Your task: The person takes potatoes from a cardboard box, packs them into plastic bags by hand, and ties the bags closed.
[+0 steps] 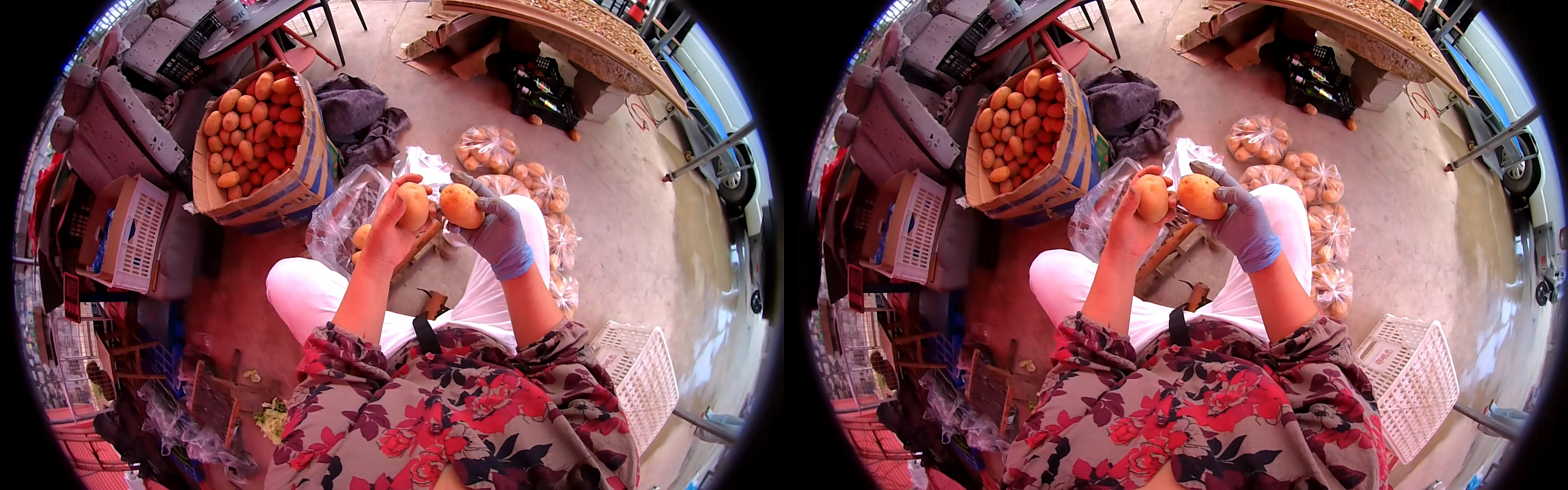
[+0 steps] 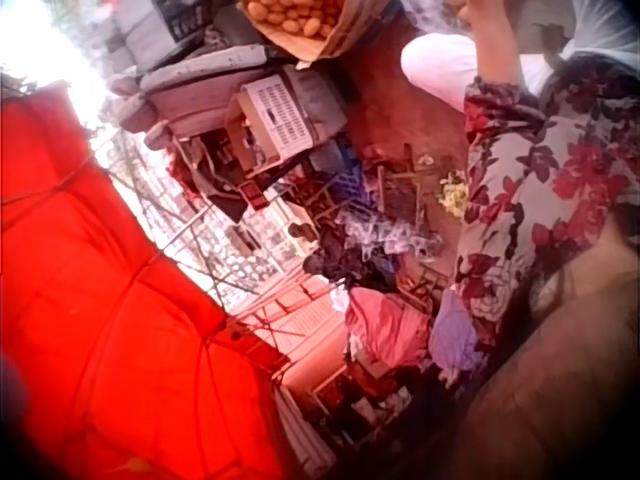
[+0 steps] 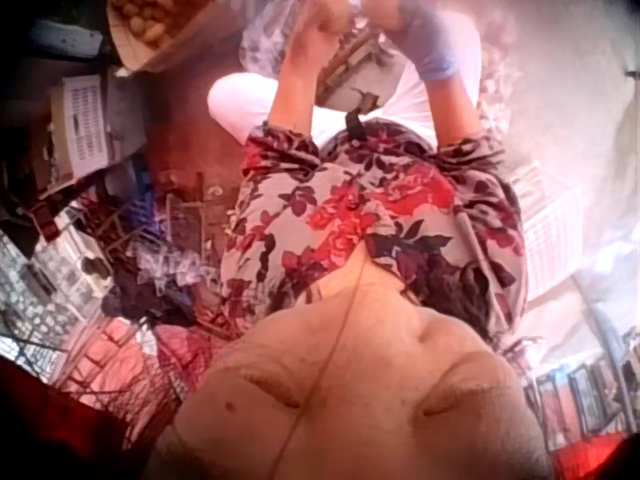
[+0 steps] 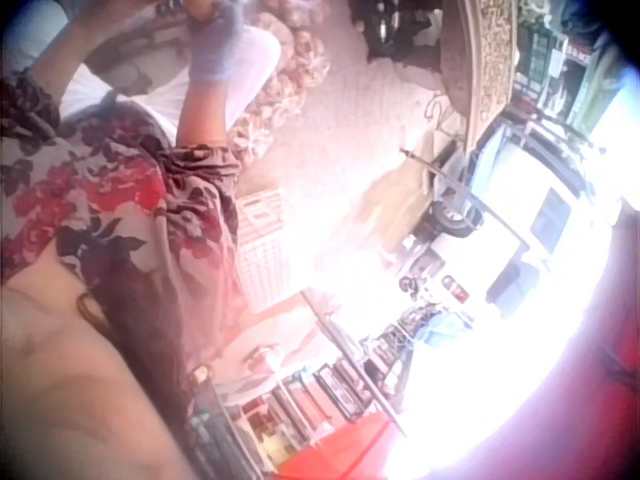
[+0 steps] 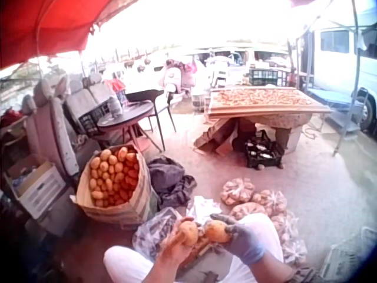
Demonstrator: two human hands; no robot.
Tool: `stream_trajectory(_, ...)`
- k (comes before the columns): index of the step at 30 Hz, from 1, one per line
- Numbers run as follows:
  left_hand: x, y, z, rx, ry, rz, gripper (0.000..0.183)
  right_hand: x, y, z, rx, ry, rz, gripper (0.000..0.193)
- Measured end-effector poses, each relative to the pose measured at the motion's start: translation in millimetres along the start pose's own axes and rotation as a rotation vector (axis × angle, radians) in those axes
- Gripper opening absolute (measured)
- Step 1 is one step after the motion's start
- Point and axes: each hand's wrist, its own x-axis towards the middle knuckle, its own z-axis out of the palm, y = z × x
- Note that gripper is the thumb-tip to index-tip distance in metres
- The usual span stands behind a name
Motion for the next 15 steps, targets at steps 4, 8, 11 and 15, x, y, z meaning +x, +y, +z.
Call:
stream_trajectory(4,-3,1,3,0.154,-0.022,0.033,0.054,1,3,-5,-0.021,-0.04,0.004,0.056)
stream_trajectory(8,-6,-5,2,0.16,-0.029,0.076,0.047,7,23,-1,-0.213,0.05,-0.204,0.04)
stream_trajectory(11,-13,-27,18,-0.191,0.133,0.024,0.05,20,44,-10,-0.277,0.098,-0.312,0.031)
stream_trajectory(15,-17,-31,19,-0.391,0.234,0.009,0.049,26,67,-21,-0.401,0.174,-0.51,0.024)
